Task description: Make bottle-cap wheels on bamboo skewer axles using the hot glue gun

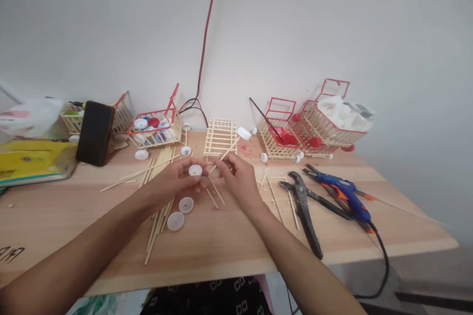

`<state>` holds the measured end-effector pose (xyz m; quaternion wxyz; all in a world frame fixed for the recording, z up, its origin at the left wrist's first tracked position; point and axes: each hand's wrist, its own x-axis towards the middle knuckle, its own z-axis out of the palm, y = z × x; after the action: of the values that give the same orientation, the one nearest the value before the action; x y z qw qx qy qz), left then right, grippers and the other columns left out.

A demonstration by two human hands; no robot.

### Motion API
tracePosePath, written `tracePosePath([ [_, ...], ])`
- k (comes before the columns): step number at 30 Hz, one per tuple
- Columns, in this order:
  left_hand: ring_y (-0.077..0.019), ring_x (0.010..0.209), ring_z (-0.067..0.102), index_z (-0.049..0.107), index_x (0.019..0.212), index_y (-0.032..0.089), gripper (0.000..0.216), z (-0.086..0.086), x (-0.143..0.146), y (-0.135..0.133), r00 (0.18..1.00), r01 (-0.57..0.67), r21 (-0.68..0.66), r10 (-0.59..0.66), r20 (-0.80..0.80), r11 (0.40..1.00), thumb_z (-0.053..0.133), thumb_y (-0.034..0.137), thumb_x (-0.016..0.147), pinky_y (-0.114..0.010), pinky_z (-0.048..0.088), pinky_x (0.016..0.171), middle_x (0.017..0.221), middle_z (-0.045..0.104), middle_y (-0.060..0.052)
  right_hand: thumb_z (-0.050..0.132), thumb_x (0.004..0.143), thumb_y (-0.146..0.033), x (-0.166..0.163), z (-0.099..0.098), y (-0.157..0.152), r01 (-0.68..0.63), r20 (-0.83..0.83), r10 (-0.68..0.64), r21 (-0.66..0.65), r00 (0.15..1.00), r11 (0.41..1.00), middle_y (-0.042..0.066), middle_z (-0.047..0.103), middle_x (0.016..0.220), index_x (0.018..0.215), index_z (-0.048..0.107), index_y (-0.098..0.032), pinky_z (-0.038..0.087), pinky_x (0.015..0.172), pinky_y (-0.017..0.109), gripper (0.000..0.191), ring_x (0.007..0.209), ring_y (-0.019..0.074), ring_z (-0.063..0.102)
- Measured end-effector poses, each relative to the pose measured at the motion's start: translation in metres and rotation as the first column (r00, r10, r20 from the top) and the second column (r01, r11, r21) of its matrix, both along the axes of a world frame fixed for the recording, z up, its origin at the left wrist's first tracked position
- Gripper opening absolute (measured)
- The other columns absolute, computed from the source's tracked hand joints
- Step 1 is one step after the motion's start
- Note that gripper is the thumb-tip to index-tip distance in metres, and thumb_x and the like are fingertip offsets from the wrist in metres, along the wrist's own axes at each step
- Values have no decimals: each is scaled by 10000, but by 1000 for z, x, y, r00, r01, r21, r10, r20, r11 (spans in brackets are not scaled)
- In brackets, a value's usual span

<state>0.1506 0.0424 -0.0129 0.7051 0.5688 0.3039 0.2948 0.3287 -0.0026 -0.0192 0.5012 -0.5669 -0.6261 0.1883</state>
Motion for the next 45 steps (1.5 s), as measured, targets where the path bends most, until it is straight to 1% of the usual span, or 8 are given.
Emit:
tracePosePath([
  [9, -153, 745, 646, 575, 1040, 130, 354, 9, -2, 2, 998, 45, 218, -33, -58, 975, 686, 283, 740, -243, 477, 606, 972, 685, -92, 438, 932, -313, 1, 1, -4, -18, 73, 18, 0, 997, 1000, -30, 553, 616, 723, 533, -202, 390, 616, 215, 255, 589, 107, 533],
  [13, -222, 1109, 554, 674, 946, 166, 267, 15, -2, -3, 997, 24, 407, 6, -74, 913, 728, 259, 701, -276, 505, 784, 1219, 579, -107, 442, 930, -324, 0, 2, -4, -33, 82, 33, 0, 996, 999, -30, 541, 604, 688, 538, -203, 383, 604, 213, 287, 587, 109, 521],
  [16, -246, 1254, 441, 700, 969, 203, 276, 16, -1, -7, 998, 43, 436, -15, -68, 899, 737, 246, 699, -287, 498, 856, 1333, 496, -92, 460, 915, -295, -3, -1, -4, -78, 113, 80, -19, 990, 997, -25, 568, 618, 699, 567, -203, 384, 593, 212, 258, 601, 116, 529],
  [22, -191, 952, 630, 685, 1012, 187, 323, 9, 2, -7, 997, 81, 275, -83, -2, 958, 737, 214, 694, -319, 513, 835, 1141, 633, -76, 471, 855, -167, -10, -8, -5, -196, 123, 203, -66, 971, 978, 11, 699, 921, 896, 654, -212, 443, 721, 235, 192, 833, 157, 629],
  [28, -196, 920, 637, 679, 966, 152, 320, 13, 4, -8, 999, -47, 272, 41, 25, 961, 749, 212, 659, -350, 528, 845, 1032, 663, -59, 437, 904, -246, -11, -4, -6, -163, 192, 186, -131, 964, 978, 15, 693, 764, 821, 652, -186, 416, 623, 217, 238, 689, 137, 617],
  [33, -183, 846, 645, 654, 934, 130, 356, 14, 4, -5, 989, -148, 232, 140, 52, 961, 774, 216, 610, -335, 537, 801, 889, 677, -38, 432, 925, -274, -8, 2, -7, -161, 243, 181, -102, 953, 982, -5, 661, 710, 773, 643, -195, 395, 613, 218, 272, 656, 122, 586],
  [38, -170, 841, 627, 646, 884, 125, 332, 9, 3, 0, 976, -214, 309, 213, 35, 927, 778, 240, 601, -312, 522, 796, 892, 658, -41, 409, 940, -303, 7, 10, -7, -79, 179, 90, -69, 980, 995, 9, 653, 763, 816, 634, -189, 421, 639, 228, 282, 647, 116, 577],
  [45, -174, 820, 612, 661, 915, 126, 317, 12, 1, -1, 973, -169, 418, 218, -73, 893, 751, 285, 656, -301, 502, 754, 892, 658, -54, 442, 933, -287, 18, 28, -14, -15, 248, 21, -29, 969, 999, 9, 639, 771, 824, 619, -187, 421, 634, 232, 230, 668, 118, 574],
])
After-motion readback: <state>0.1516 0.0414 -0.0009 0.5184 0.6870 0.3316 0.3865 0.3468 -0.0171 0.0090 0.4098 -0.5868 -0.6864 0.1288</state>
